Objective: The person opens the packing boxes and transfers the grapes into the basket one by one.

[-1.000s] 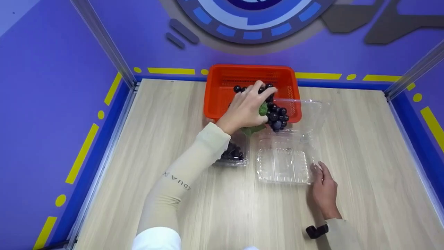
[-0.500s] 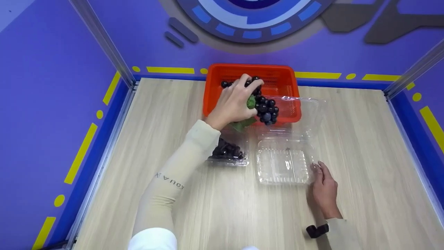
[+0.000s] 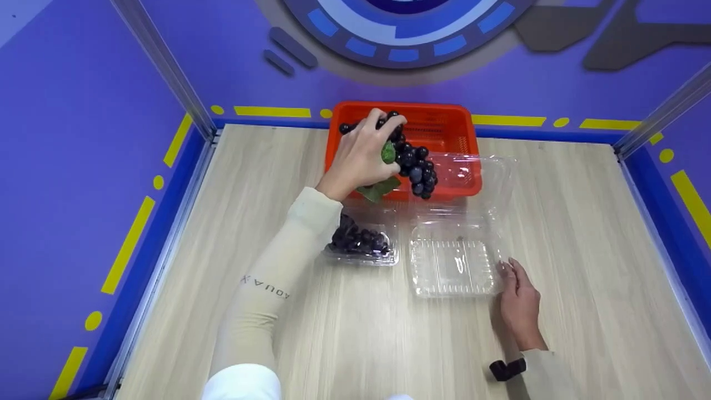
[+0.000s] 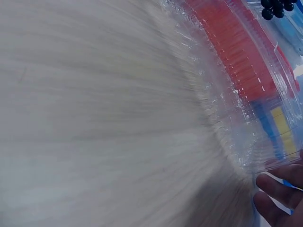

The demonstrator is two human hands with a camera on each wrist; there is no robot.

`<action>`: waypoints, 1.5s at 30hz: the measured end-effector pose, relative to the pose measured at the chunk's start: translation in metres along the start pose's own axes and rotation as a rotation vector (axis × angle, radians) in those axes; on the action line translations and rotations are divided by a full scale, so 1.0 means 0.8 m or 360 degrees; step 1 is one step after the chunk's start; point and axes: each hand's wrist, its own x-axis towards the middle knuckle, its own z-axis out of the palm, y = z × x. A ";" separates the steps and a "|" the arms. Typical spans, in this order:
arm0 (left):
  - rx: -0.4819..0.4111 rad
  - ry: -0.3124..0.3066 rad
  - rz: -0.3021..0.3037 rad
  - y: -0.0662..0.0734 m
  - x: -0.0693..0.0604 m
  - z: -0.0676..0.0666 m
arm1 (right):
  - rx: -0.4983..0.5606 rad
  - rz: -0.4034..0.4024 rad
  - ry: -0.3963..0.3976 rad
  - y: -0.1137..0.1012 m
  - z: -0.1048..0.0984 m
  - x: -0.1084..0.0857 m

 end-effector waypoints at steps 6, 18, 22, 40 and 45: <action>-0.0037 0.0022 -0.0041 -0.007 0.002 -0.007 | 0.0001 -0.0011 0.0033 0.001 0.000 0.000; -0.0024 0.0153 -0.0138 -0.019 0.004 -0.019 | 0.0026 -0.0015 0.0056 0.001 -0.002 -0.002; -0.0027 0.0156 -0.0157 -0.020 0.005 -0.021 | 0.0045 0.0003 0.0052 0.001 -0.002 -0.002; -0.0035 0.0158 -0.0247 -0.023 0.013 -0.023 | 0.0194 0.0173 -0.0027 -0.006 -0.006 -0.006; -0.0012 0.0109 -0.0238 -0.022 0.017 -0.016 | 0.0183 0.0214 -0.0006 -0.007 -0.006 -0.008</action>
